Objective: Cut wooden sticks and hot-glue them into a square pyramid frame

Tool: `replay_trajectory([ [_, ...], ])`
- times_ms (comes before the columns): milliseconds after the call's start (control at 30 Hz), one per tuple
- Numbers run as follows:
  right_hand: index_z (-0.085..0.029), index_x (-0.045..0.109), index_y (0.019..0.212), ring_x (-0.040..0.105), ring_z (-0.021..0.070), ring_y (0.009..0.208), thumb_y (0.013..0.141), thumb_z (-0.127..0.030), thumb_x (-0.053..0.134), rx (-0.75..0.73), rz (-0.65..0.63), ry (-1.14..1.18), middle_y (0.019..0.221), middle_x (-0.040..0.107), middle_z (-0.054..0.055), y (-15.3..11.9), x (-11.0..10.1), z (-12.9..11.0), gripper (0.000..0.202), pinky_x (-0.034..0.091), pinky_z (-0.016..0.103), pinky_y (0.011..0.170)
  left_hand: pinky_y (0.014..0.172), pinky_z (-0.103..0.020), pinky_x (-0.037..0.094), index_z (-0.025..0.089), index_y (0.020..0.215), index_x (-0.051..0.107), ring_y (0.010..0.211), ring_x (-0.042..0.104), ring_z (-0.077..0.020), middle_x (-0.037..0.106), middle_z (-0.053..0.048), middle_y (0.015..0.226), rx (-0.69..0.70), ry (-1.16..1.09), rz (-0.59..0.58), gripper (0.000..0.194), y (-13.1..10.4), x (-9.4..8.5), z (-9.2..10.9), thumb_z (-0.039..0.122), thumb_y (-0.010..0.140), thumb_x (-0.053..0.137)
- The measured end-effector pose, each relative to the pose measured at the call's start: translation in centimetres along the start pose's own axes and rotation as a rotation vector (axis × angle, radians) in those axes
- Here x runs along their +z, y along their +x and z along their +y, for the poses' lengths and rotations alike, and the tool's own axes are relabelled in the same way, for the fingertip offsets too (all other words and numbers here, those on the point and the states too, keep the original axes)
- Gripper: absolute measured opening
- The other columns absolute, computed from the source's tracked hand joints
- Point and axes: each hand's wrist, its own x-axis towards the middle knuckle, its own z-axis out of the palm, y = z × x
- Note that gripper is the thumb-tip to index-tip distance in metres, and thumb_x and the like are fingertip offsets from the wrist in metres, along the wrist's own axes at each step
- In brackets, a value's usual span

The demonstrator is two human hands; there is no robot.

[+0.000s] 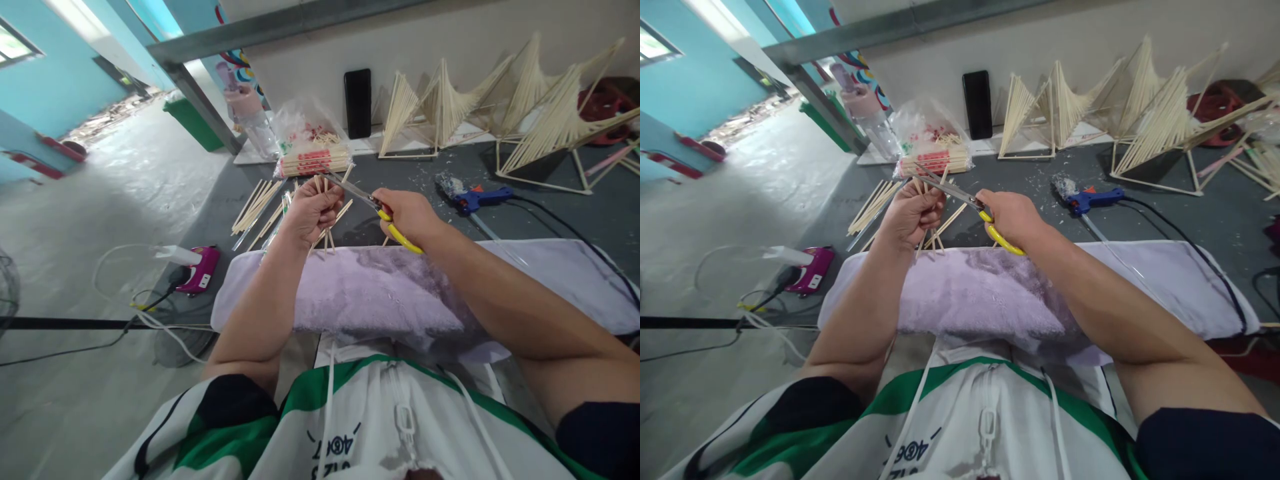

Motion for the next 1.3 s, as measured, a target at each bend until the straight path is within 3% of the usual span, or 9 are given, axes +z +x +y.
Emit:
replay_trajectory([
  [200, -0.025, 0.066, 0.116, 0.064, 0.0228, 0.088, 0.080, -0.016, 0.066, -0.017, -0.017, -0.040, 0.104, 0.075, 0.006, -0.1, -0.4, 0.3, 0.038, 0.025, 0.031, 0.063, 0.038, -0.015, 0.015, 0.017, 0.071, 0.055, 0.036, 0.028, 0.0005, 0.054, 0.006, 0.057, -0.004, -0.002, -0.027, 0.028, 0.0, 0.1, 0.0, 0.018, 0.077, 0.082],
  [333, -0.026, 0.065, 0.115, 0.066, 0.0260, 0.096, 0.079, -0.014, 0.065, -0.053, -0.016, -0.027, 0.108, 0.075, 0.007, -0.2, -0.6, 0.5, 0.038, 0.025, 0.032, 0.063, 0.038, -0.015, 0.016, 0.018, 0.072, 0.055, 0.035, 0.026, -0.0003, 0.053, 0.006, 0.056, -0.027, -0.030, -0.111, 0.027, 0.0, -0.4, 0.0, 0.020, 0.077, 0.081],
  [500, -0.027, 0.066, 0.109, 0.064, 0.0237, 0.084, 0.076, -0.014, 0.064, -0.052, -0.002, 0.035, 0.097, 0.075, 0.005, -0.4, -0.6, 0.3, 0.036, 0.031, 0.032, 0.064, 0.036, -0.015, 0.016, 0.017, 0.070, 0.055, 0.035, 0.025, 0.0003, 0.053, 0.005, 0.056, -0.034, -0.105, -0.212, 0.029, 0.3, -1.0, -0.4, 0.020, 0.076, 0.083],
  [700, -0.024, 0.068, 0.115, 0.062, 0.0203, 0.076, 0.075, -0.013, 0.064, -0.036, -0.005, 0.051, 0.093, 0.074, 0.003, -0.1, 0.2, 0.4, 0.042, 0.033, 0.030, 0.066, 0.035, -0.013, 0.015, 0.017, 0.070, 0.051, 0.034, 0.024, 0.0006, 0.051, 0.006, 0.057, -0.104, -0.163, -0.194, 0.029, 0.4, -0.9, -0.4, 0.015, 0.084, 0.077],
  [867, -0.024, 0.065, 0.123, 0.066, 0.0233, 0.090, 0.076, -0.014, 0.061, -0.119, 0.019, 0.027, 0.107, 0.076, 0.005, 0.2, 1.0, 1.3, 0.048, 0.034, 0.030, 0.067, 0.035, -0.011, 0.017, 0.017, 0.074, 0.051, 0.034, 0.026, 0.0010, 0.049, 0.008, 0.057, -0.151, -0.164, -0.132, 0.028, 0.4, -0.4, -0.3, 0.017, 0.089, 0.074],
  [967, -0.024, 0.062, 0.130, 0.067, 0.0252, 0.096, 0.076, -0.015, 0.059, -0.155, 0.018, 0.055, 0.114, 0.076, 0.008, 0.1, 1.1, 1.5, 0.055, 0.036, 0.030, 0.069, 0.035, -0.012, 0.018, 0.017, 0.075, 0.053, 0.033, 0.027, 0.0009, 0.049, 0.008, 0.057, -0.140, -0.181, -0.145, 0.028, 0.4, -0.4, -0.4, 0.020, 0.091, 0.076],
  [1300, -0.024, 0.065, 0.125, 0.067, 0.0233, 0.089, 0.077, -0.015, 0.063, -0.107, 0.014, -0.014, 0.109, 0.077, 0.005, 0.1, 0.9, 1.6, 0.049, 0.032, 0.030, 0.066, 0.035, -0.012, 0.018, 0.016, 0.073, 0.057, 0.035, 0.026, 0.0009, 0.050, 0.007, 0.057, -0.153, -0.155, -0.204, 0.030, 0.5, -0.7, -0.9, 0.024, 0.090, 0.080],
])
